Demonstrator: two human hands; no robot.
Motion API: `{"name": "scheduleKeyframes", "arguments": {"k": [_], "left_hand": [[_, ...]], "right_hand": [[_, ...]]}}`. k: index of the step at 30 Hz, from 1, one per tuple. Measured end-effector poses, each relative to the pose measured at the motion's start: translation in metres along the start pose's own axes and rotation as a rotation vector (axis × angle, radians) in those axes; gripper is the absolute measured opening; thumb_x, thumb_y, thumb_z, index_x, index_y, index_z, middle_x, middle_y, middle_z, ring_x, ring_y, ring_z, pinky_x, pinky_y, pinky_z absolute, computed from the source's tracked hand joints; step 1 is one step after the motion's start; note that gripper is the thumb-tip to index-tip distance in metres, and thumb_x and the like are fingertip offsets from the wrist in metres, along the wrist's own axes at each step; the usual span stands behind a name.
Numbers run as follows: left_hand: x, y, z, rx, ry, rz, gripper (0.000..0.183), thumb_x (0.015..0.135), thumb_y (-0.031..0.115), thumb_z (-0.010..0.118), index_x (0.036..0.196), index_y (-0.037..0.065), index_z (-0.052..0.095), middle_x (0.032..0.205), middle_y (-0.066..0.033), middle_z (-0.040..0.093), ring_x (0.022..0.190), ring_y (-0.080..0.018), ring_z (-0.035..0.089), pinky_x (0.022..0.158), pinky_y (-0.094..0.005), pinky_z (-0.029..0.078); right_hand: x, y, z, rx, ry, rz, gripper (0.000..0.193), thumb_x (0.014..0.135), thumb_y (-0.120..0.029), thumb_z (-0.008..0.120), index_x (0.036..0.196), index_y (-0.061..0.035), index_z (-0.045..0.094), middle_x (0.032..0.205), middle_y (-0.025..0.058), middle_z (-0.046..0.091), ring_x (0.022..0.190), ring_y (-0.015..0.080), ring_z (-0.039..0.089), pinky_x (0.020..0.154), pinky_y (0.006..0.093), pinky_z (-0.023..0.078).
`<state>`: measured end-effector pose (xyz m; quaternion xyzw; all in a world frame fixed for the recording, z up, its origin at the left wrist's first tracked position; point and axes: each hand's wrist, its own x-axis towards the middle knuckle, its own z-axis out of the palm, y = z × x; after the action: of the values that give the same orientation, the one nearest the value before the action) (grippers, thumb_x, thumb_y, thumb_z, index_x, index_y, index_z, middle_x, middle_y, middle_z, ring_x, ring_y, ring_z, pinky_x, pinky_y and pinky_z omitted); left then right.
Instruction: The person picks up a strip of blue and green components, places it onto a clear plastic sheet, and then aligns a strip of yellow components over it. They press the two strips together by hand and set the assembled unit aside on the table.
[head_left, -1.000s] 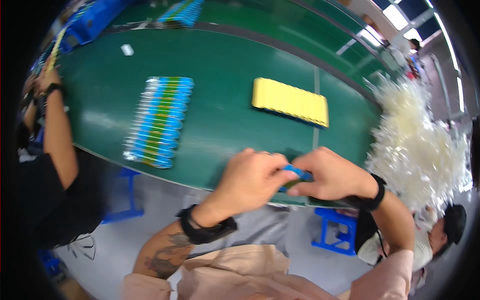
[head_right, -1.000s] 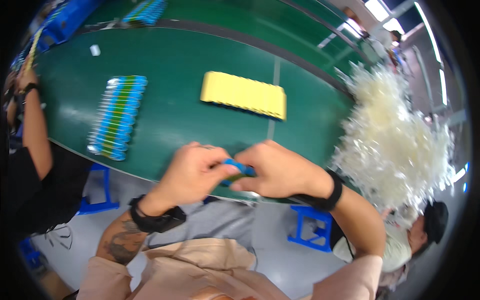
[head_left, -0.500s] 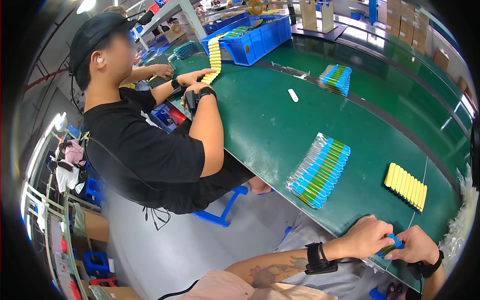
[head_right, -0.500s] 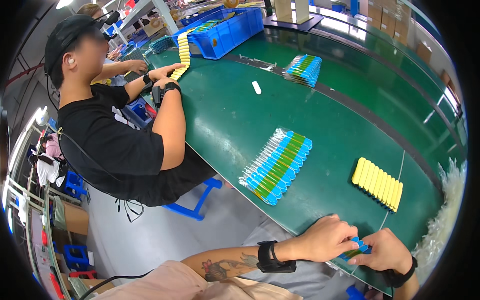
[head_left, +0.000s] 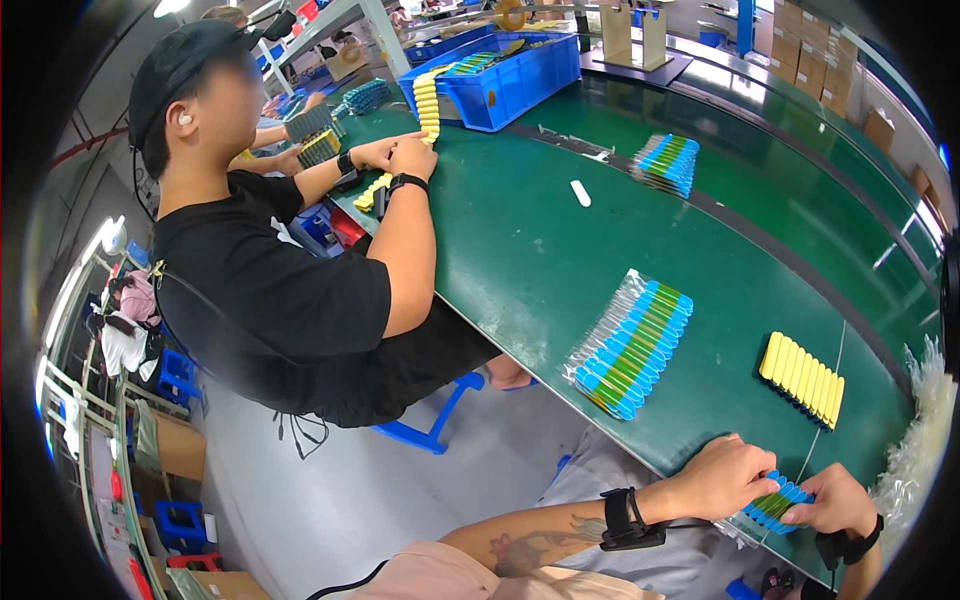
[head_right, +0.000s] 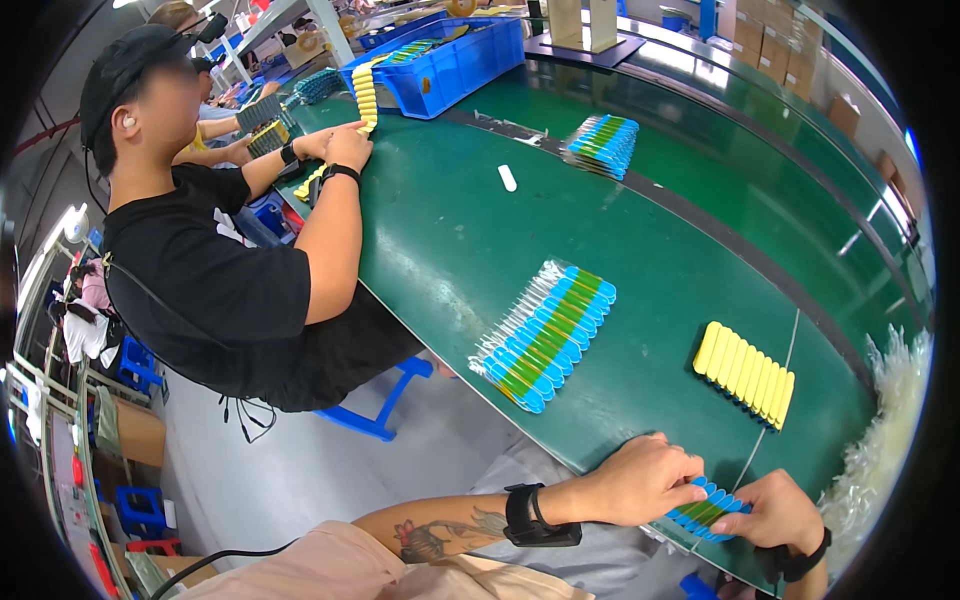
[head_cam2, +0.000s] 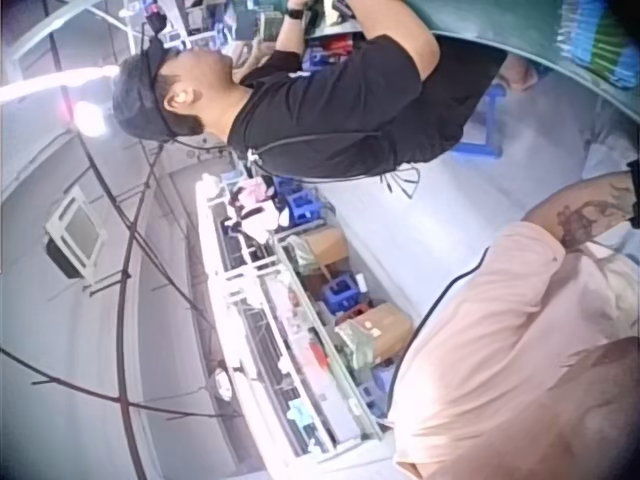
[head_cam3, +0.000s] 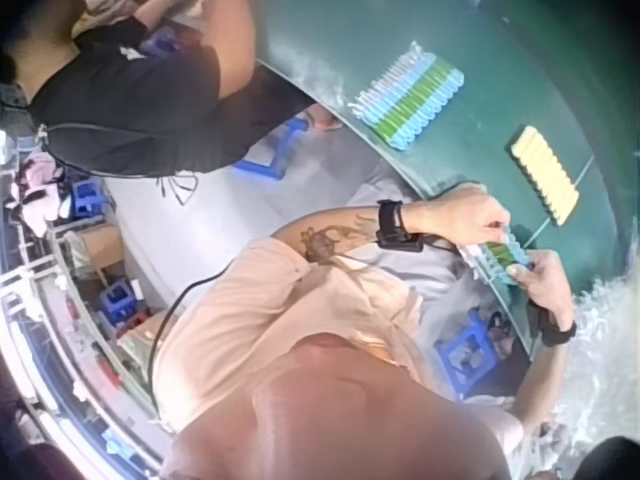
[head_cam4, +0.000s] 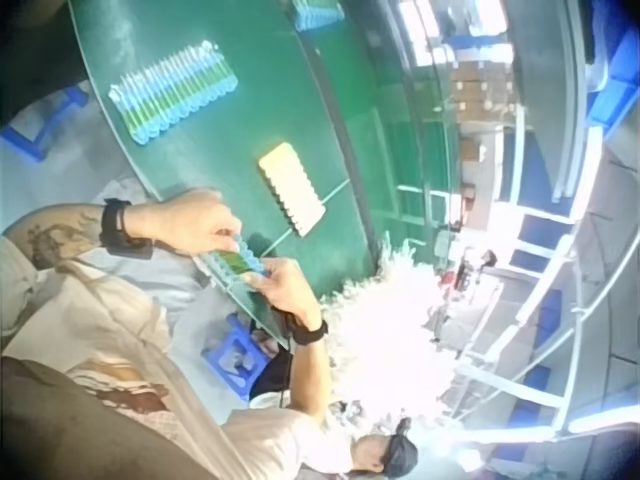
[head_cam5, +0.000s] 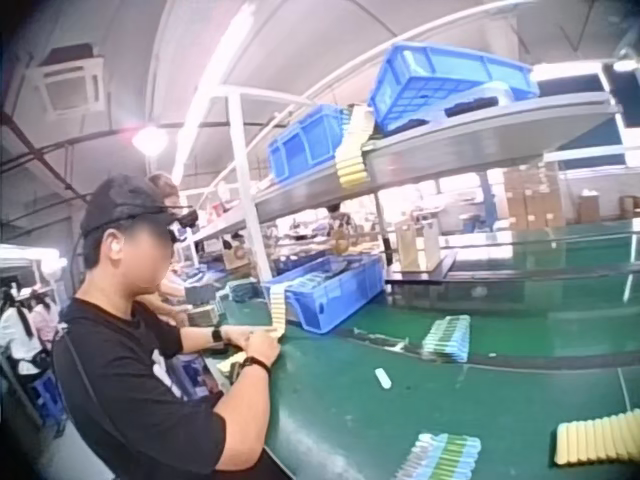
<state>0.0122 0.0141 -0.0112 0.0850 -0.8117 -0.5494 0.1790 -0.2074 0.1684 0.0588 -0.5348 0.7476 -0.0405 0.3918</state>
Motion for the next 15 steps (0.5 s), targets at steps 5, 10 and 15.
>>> {"name": "scheduleKeyframes", "arguments": {"k": [5, 10, 15], "left_hand": [[-0.003, 0.003, -0.003, 0.013, 0.004, -0.030, 0.026, 0.092, 0.029, 0.065, 0.080, 0.006, 0.063, 0.071, -0.0147, 0.062, 0.072, -0.0359, 0.058, 0.076, -0.0455, 0.044], [-0.001, -0.001, -0.001, -0.011, 0.008, -0.031, 0.024, 0.094, 0.028, 0.064, 0.083, 0.006, 0.064, 0.069, -0.0140, 0.061, 0.070, -0.0358, 0.058, 0.077, -0.0448, 0.044], [0.001, 0.000, -0.002, -0.015, 0.019, -0.012, 0.018, 0.095, 0.025, 0.062, 0.100, 0.008, 0.061, 0.066, -0.0123, 0.061, 0.068, -0.0360, 0.060, 0.075, -0.0463, 0.045]], "right_hand": [[-0.007, 0.010, 0.004, 0.111, 0.040, 0.034, 0.031, 0.074, -0.025, 0.086, 0.070, 0.0022, 0.071, 0.052, 0.0116, 0.058, 0.048, 0.0106, 0.051, 0.047, 0.0321, 0.043], [-0.004, 0.016, 0.004, 0.166, 0.103, 0.051, 0.040, 0.083, -0.030, 0.079, 0.067, 0.0039, 0.066, 0.050, 0.0112, 0.054, 0.048, 0.0107, 0.047, 0.046, 0.0334, 0.042], [-0.009, 0.018, 0.008, 0.153, 0.054, 0.042, 0.038, 0.083, -0.026, 0.080, 0.066, 0.0046, 0.065, 0.051, 0.0077, 0.055, 0.051, 0.0082, 0.050, 0.046, 0.0299, 0.041]]}}
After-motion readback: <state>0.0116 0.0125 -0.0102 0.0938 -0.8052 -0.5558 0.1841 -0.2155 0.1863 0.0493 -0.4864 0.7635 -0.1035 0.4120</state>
